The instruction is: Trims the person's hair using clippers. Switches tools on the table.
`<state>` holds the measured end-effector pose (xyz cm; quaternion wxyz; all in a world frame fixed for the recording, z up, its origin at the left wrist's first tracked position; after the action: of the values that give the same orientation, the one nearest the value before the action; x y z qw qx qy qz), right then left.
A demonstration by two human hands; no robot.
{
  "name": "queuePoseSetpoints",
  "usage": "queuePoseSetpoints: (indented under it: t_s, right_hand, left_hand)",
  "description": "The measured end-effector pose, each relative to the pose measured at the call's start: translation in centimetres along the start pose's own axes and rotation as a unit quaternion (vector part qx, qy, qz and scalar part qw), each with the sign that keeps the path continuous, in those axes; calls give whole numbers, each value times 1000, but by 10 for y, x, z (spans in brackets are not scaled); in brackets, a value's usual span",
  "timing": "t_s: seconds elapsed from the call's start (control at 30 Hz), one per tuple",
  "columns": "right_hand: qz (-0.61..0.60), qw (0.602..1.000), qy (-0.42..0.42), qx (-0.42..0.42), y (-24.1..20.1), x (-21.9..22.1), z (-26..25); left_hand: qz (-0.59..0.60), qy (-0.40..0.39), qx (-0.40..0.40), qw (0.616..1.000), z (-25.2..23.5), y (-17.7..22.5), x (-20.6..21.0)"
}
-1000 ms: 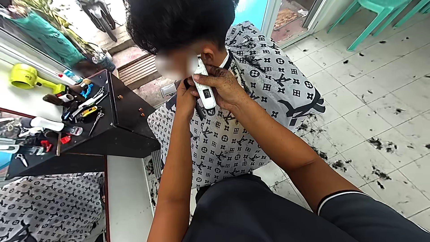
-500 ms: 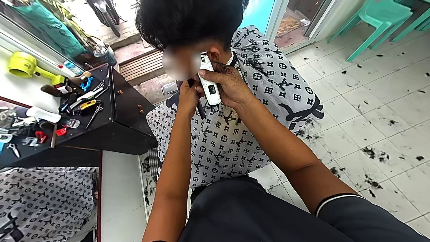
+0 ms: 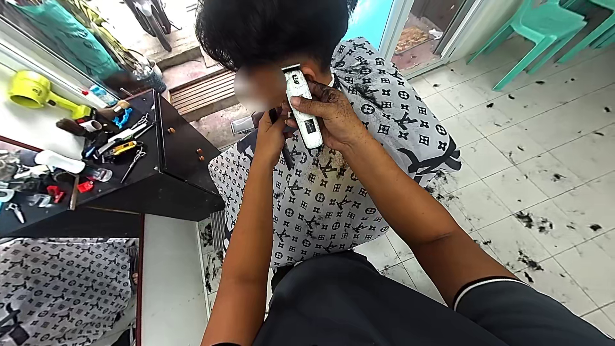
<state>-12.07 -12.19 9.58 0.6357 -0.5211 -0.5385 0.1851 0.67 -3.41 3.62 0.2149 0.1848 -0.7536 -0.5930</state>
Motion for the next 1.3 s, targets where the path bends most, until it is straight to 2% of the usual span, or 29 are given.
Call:
queuePoseSetpoints:
  t_s: [0.13,0.2,0.43,0.77,0.9,1.03,1.17,1.3]
  right_hand:
    - [-20,996,2,89,12,-5,1]
    - [-40,993,-5,107,13,-6,1]
    - [-37,998,-17,48,5,-3,-3]
    - [-130,991,-41,0,13,-10,-4]
    - [-107,992,-57,-20,15,-12,-3]
    - [-19,999,11,43,19,-7,2]
    - [-45,993,29,101,21,-5,5]
    - [-30,997,26,68,15,0,4]
  left_hand:
    - [8,-17,10,1000,-3,-2,-3]
    - [1,-24,22,999,-4,-5,-6]
    - [2,3,-6,1000,-1,1,-1]
    - [-6,-1,-19,1000,0,1,-2]
    - [-8,-5,-20,1000,0,-1,-3]
    - [11,-15,-13,1000,-1,0,-4]
    - [-2,-16,-5,1000,-3,-6,-7]
    - [4,-11,13,1000,0,-6,-3]
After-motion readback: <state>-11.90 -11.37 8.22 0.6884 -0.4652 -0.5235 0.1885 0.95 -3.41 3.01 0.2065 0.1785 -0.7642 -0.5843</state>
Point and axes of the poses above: each hand's wrist, its own z-axis away from the middle knuckle, its own x-axis out of the palm, y = z × x, the point moved 1 cm from there along -z, towards the middle knuckle, and after that the axes turned 4 degrees about -y, right-handed, at the moved point
